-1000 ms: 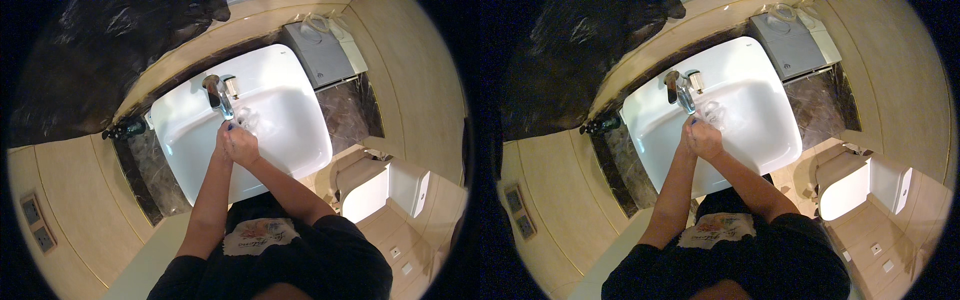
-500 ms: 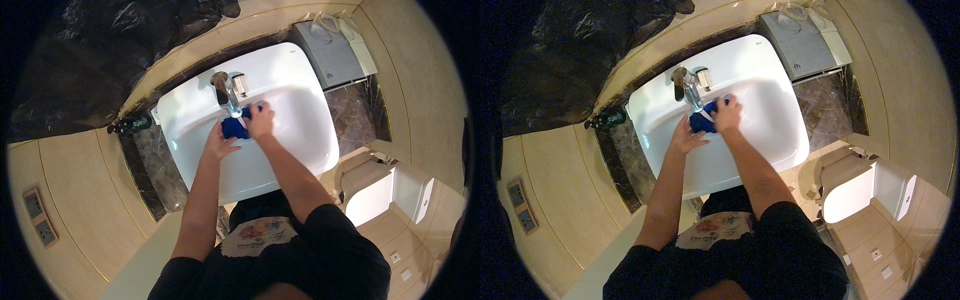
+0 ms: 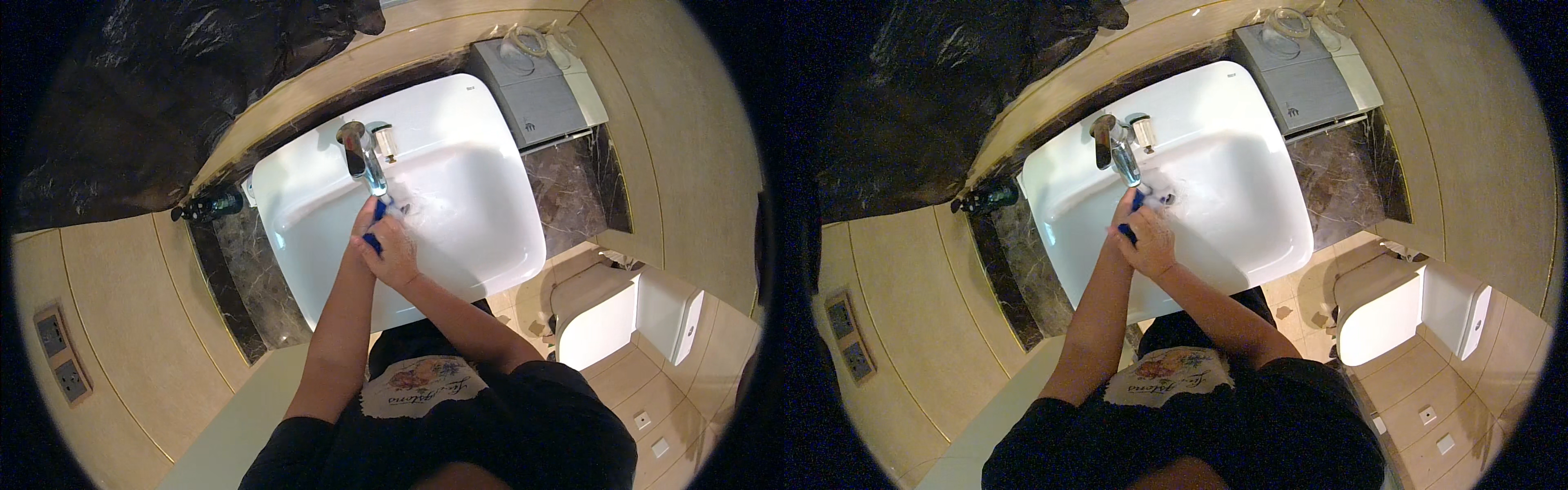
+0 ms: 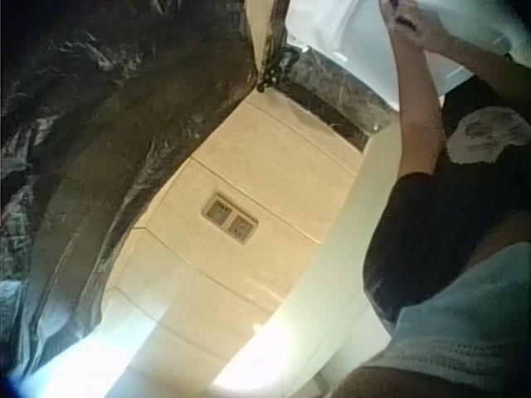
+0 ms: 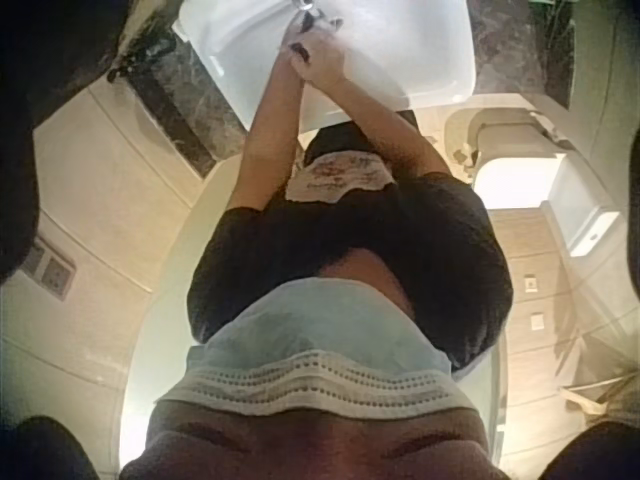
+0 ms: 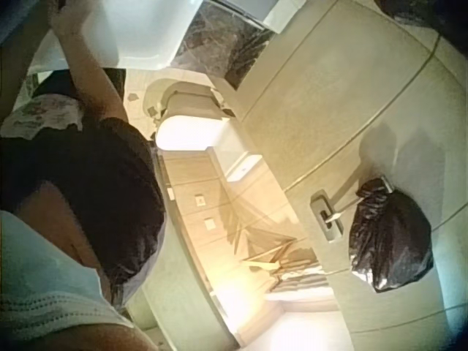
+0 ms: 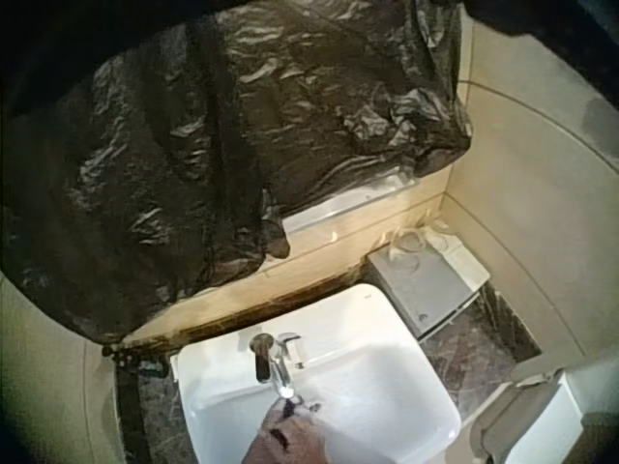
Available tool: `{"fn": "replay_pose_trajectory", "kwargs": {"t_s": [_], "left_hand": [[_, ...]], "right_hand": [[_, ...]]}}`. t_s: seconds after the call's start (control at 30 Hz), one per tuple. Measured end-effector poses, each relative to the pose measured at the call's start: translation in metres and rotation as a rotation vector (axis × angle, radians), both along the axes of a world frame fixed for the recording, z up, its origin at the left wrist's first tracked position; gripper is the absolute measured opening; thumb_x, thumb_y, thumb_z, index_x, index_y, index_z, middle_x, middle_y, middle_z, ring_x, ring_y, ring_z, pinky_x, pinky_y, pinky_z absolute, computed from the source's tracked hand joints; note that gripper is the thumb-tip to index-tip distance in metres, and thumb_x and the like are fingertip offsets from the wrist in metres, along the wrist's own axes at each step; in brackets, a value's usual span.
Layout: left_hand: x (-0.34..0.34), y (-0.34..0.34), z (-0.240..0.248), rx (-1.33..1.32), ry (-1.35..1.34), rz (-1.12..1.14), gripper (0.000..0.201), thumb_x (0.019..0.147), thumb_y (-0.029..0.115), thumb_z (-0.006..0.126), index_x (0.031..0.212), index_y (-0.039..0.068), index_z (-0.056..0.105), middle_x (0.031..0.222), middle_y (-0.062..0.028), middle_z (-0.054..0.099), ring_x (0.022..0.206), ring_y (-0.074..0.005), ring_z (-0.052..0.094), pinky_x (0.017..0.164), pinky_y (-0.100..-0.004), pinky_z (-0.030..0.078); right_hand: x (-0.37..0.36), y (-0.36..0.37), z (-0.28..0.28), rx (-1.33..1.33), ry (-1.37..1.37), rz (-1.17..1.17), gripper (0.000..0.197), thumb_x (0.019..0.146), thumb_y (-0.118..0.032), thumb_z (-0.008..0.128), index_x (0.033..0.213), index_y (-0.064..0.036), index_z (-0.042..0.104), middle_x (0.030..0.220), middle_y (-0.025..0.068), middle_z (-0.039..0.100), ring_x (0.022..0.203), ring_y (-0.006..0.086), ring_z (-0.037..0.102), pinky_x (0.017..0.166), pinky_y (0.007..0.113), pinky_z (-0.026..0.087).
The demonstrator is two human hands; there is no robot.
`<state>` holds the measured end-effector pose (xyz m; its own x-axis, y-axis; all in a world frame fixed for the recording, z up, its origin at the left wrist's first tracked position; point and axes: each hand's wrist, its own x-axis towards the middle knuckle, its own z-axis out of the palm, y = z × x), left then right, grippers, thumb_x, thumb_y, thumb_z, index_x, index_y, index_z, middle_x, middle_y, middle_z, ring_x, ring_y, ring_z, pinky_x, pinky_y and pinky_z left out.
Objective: The person picks up a blue cloth and uses it to wipe the inside of a white bathroom sink. They repeatedly wet the cloth under the running tap, wring it out, and scrub the basin and faucet area before rinsing their hands.
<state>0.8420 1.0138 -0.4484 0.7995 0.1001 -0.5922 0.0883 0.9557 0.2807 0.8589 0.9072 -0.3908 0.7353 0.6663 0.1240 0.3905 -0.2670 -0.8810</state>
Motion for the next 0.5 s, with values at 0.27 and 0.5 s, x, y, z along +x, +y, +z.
{"fn": "replay_pose_trajectory", "kwargs": {"t_s": [0.27, 0.5], "left_hand": [[-0.007, -0.011, -0.048, 0.445, 0.164, 0.266, 0.028, 0.094, 0.038, 0.053, 0.092, 0.01, 0.059, 0.074, -0.0015, 0.058, 0.064, -0.0155, 0.057, 0.059, -0.0305, 0.05], [-0.003, 0.008, 0.034, 0.203, 0.298, -0.052, 0.053, 0.089, 0.053, 0.056, 0.118, 0.009, 0.056, 0.117, -0.0117, 0.057, 0.103, -0.0252, 0.059, 0.088, -0.0439, 0.049]], "right_hand": [[0.011, 0.009, -0.024, -0.116, -0.04, -0.144, 0.03, 0.09, -0.031, 0.058, 0.081, -0.003, 0.056, 0.078, 0.0175, 0.059, 0.07, 0.0354, 0.061, 0.063, 0.045, 0.049], [0.074, -0.004, 0.004, 0.134, 0.667, -0.44, 0.042, 0.096, -0.039, 0.053, 0.069, -0.0072, 0.054, 0.063, -0.0005, 0.052, 0.06, 0.0071, 0.046, 0.051, 0.025, 0.038]]}}
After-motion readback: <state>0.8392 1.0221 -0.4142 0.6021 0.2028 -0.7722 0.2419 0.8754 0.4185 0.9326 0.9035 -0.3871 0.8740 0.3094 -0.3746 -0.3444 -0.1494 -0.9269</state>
